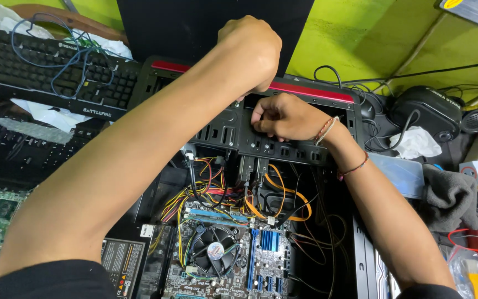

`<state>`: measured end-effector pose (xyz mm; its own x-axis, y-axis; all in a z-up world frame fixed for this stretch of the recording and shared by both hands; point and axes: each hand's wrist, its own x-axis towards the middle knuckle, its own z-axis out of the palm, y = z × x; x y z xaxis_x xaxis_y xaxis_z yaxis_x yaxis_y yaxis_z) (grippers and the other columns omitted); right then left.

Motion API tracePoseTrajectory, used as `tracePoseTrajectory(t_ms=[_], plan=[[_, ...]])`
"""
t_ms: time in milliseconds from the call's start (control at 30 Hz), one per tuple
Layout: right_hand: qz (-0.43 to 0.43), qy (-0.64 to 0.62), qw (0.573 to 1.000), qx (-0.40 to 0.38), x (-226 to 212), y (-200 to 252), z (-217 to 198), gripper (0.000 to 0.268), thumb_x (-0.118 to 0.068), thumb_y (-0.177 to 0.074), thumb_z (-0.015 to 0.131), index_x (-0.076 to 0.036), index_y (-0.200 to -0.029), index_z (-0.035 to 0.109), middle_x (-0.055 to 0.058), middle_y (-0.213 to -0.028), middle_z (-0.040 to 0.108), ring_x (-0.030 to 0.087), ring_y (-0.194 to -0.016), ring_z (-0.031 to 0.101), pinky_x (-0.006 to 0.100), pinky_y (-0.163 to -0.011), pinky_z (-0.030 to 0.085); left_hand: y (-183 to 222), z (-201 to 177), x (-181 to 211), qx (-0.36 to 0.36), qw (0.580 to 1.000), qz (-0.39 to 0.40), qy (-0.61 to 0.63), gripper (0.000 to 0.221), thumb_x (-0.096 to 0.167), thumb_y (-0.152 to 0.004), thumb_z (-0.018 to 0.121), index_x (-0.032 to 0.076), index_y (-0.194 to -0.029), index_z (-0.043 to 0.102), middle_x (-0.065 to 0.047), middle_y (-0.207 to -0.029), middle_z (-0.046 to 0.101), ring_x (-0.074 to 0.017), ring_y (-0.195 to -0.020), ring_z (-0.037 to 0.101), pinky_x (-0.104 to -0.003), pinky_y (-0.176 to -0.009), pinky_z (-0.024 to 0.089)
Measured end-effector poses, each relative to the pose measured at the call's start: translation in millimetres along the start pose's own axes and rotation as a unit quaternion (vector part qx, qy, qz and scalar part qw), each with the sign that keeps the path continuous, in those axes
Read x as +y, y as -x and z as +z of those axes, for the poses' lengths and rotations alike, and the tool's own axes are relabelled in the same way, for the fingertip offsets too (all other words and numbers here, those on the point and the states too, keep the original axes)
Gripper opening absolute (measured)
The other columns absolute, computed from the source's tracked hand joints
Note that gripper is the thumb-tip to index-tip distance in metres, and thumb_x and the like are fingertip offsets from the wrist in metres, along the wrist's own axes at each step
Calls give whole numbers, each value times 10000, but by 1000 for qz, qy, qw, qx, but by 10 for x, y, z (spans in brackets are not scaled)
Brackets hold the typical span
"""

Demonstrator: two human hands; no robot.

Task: Removing and installing components inside a desktop computer case using a screwdriver

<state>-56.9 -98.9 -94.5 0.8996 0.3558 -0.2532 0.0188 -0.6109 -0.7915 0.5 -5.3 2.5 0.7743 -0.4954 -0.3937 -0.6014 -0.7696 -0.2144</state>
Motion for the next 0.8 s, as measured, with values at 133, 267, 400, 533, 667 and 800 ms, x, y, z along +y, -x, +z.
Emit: tracePoseTrajectory(t_ms=[133, 267, 400, 533, 667, 800], plan=[[-1, 7, 1000, 3, -8, 15, -7, 53, -20, -758, 501, -52, -755, 544, 41, -591, 526, 96, -443, 475, 197, -379, 427, -50, -5, 24, -1, 1000, -9, -3, 400, 105, -558, 786, 180, -926, 648, 18, -943, 598, -163, -840, 588, -296, -631, 500], [-5, 21, 1000, 4, -7, 21, -4, 58, -29, -739, 502, -59, -746, 551, 46, -570, 533, 98, -423, 476, 196, -374, 413, -42, -11, 37, -8, 1000, -16, 15, 287, 117, -623, 710, 184, -895, 649, 51, -817, 642, -126, -837, 585, -278, -634, 490], [3, 25, 1000, 4, -17, 29, -11, 49, -44, -748, 508, -68, -748, 551, 48, -553, 530, 99, -405, 467, 198, -374, 378, -66, -16, 48, -8, 1000, -18, 18, 297, 158, -645, 701, 171, -934, 634, 42, -823, 645, -137, -844, 581, -285, -638, 491], [1, 22, 1000, 4, -10, 39, -11, 56, -40, -745, 502, -70, -751, 549, 41, -564, 525, 94, -422, 463, 199, -384, 381, -76, -24, 69, -15, 999, -24, 15, 253, 170, -669, 661, 185, -920, 627, 68, -750, 654, -97, -813, 584, -276, -624, 493], [-9, 11, 1000, 4, 35, 27, -7, 67, -30, -747, 490, -63, -751, 547, 39, -578, 520, 98, -420, 464, 197, -380, 396, -155, -17, 93, -7, 999, -45, 24, 278, 214, -619, 698, 181, -890, 646, 63, -853, 627, -105, -817, 600, -265, -613, 496], [1, 5, 1000, 8, 29, 28, -10, 68, -33, -746, 491, -62, -757, 551, 45, -579, 527, 100, -416, 465, 194, -376, 394, -146, -29, 96, -5, 998, -56, 41, 335, 250, -625, 709, 183, -942, 626, 53, -914, 619, -113, -837, 601, -275, -633, 501]])
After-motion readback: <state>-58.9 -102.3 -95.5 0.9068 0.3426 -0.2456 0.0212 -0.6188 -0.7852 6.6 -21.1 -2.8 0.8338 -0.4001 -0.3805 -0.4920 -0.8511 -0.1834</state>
